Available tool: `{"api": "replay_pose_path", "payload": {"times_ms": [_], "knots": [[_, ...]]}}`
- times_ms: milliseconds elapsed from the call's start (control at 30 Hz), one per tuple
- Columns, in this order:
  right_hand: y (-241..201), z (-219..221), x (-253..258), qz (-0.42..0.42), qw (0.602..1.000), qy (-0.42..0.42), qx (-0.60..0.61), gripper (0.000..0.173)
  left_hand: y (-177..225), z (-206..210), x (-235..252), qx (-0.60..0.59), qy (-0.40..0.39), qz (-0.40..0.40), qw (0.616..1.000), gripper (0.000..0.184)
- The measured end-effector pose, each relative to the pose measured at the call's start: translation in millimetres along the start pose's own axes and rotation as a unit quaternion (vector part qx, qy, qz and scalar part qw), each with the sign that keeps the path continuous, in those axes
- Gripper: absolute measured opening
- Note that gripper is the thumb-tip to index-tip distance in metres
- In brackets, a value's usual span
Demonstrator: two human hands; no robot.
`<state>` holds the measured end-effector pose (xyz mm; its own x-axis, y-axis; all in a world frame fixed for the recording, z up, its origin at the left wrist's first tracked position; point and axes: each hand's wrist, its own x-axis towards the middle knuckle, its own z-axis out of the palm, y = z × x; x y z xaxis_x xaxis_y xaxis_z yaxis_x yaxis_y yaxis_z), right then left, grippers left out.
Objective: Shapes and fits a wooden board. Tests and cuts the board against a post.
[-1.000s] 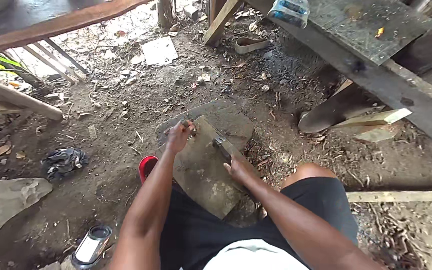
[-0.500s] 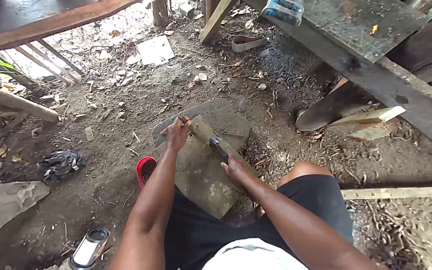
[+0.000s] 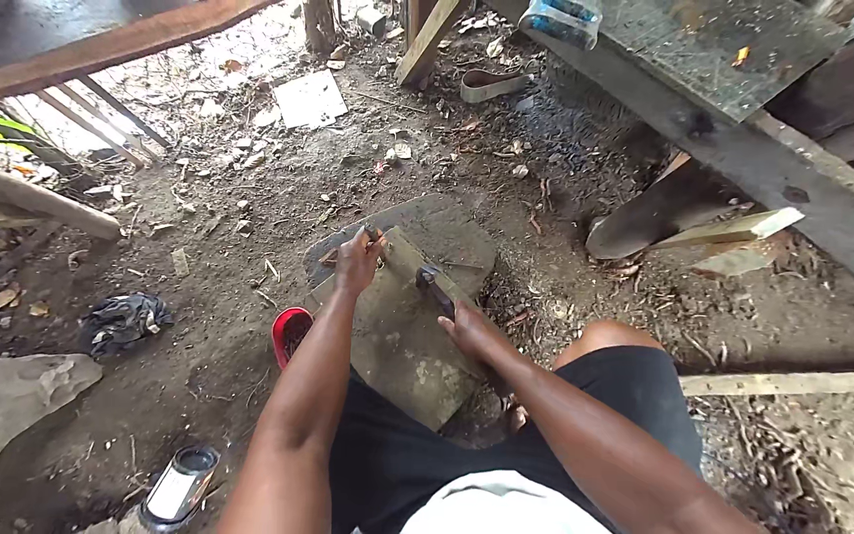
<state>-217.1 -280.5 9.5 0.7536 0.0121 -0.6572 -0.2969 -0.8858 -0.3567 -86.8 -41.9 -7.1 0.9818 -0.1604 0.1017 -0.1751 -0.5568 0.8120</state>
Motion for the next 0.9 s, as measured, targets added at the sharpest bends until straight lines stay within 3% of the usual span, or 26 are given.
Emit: {"api": "replay_pose_path", "payload": {"times_ms": [100, 200, 300, 367, 400, 433, 500, 533, 600, 800, 900], "knots": [[-22.0, -40.8, -23.1, -0.072, 0.996, 0.039, 0.042, 0.055, -2.8, 2.4, 2.4, 0.019, 0.007, 0.009, 1.0, 0.025], [-62.2, -88.7, -71.9, -0.18, 0.962, 0.183, 0.093, 0.054, 2.2, 4.7, 3.7, 0.054, -0.003, 0.0, 0.999, 0.026], [-103.1, -125.9, -117.4, -0.313, 0.863, 0.375, 0.132, 0.052, 8.9, 5.6, 5.0, 0.065, -0.011, -0.005, 0.998, 0.029], [-118.3, -133.4, -125.1, -0.356, 0.812, 0.44, 0.145, 0.052, 12.8, 4.4, 5.6, 0.061, -0.013, -0.018, 0.998, 0.028], [-118.4, -127.5, -116.7, -0.353, 0.812, 0.442, 0.14, 0.053, 14.3, 3.6, 5.3, 0.061, -0.012, -0.017, 0.998, 0.028], [-112.2, -116.1, -99.9, -0.328, 0.84, 0.417, 0.113, 0.053, 14.6, 3.2, 5.3, 0.064, -0.011, -0.014, 0.998, 0.027], [-92.1, -94.5, -56.4, -0.22, 0.944, 0.248, 0.008, 0.049, 9.6, 6.8, 2.1, 0.064, -0.013, -0.008, 0.998, 0.023], [-85.2, -89.8, -39.9, -0.174, 0.971, 0.163, -0.02, 0.048, 6.8, 10.1, -1.8, 0.063, -0.021, -0.007, 0.998, 0.023], [-94.6, -109.1, -33.3, -0.147, 0.983, 0.099, -0.043, 0.052, 4.0, 11.9, 8.3, 0.052, -0.006, 0.007, 0.999, 0.021], [-112.1, -111.1, -74.3, -0.249, 0.919, 0.303, 0.039, 0.05, 13.1, 7.5, 4.4, 0.082, -0.03, -0.056, 0.995, 0.03], [-91.4, -87.8, -44.6, -0.209, 0.945, 0.242, 0.063, 0.051, 0.3, 13.5, 3.7, 0.067, -0.009, -0.018, 0.998, 0.026]]}}
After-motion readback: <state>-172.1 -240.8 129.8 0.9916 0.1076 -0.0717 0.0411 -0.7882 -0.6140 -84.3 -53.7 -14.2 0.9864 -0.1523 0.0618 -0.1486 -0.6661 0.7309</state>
